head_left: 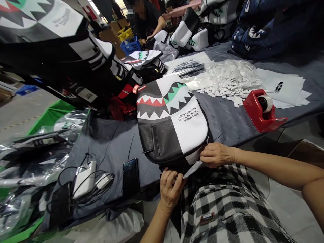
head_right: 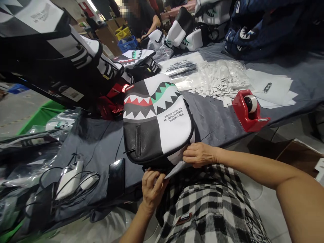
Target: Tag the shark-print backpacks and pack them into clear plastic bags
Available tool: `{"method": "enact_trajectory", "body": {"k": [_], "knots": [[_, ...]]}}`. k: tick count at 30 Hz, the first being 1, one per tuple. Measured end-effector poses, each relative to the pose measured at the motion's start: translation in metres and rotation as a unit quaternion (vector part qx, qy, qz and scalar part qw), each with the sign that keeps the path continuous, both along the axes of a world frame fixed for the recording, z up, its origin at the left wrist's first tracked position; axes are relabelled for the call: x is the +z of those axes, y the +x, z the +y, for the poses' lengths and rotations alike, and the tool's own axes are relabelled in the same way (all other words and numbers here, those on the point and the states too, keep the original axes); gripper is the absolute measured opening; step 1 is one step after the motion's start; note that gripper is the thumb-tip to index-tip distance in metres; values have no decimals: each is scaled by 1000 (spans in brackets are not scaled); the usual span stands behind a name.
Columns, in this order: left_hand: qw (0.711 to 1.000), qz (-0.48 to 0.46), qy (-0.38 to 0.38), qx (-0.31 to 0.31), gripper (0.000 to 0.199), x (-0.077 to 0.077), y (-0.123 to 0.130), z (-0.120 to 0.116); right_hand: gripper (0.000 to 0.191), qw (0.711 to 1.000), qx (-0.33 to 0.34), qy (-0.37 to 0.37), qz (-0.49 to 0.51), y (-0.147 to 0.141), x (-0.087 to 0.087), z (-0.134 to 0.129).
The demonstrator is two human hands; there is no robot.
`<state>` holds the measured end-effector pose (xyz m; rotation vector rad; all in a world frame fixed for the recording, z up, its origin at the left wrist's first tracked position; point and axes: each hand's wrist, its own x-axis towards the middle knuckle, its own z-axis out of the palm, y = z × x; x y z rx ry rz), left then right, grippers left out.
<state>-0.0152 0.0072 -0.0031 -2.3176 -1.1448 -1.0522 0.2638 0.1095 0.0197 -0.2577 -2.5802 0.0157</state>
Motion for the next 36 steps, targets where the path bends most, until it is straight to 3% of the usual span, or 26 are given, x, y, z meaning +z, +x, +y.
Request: {"method": "enact_trajectory", "body": {"k": [3,5,9,11,14,19,22,24,28,30,32,36], "knots": [[996,43,8,-79,5,12,-13,13,29,999,4,11,-42,-3,3,3],[991,67,-31,-112,2,22,-20,18,27,997,15,15,-72,-5,4,5],[975,114,-150,-122,10,40,-26,20,14,993,26,-10,-115,-7,12,9],[962,125,-212,-118,12,54,-27,21,13,991,23,-33,-127,-8,26,12],[946,113,-281,-119,10,89,-29,28,23,989,25,-69,-130,-11,66,20],[932,51,-337,-122,21,186,-35,51,40,987,4,-133,-89,-18,164,37],[908,73,-389,-137,21,223,-33,59,44,977,-30,-181,-112,-20,193,40],[909,122,-376,-133,15,224,-27,60,38,976,-40,-167,-136,-18,191,40],[931,233,-265,-90,10,199,-11,55,24,983,-56,-64,-164,-11,169,34],[940,251,-220,-70,15,194,-6,52,23,984,-65,-24,-166,-9,167,30],[954,239,-173,-55,19,201,-4,50,22,987,-67,-6,-146,-8,176,26],[983,173,-50,-44,20,232,-4,51,24,996,-63,-27,-53,-10,207,22]]}}
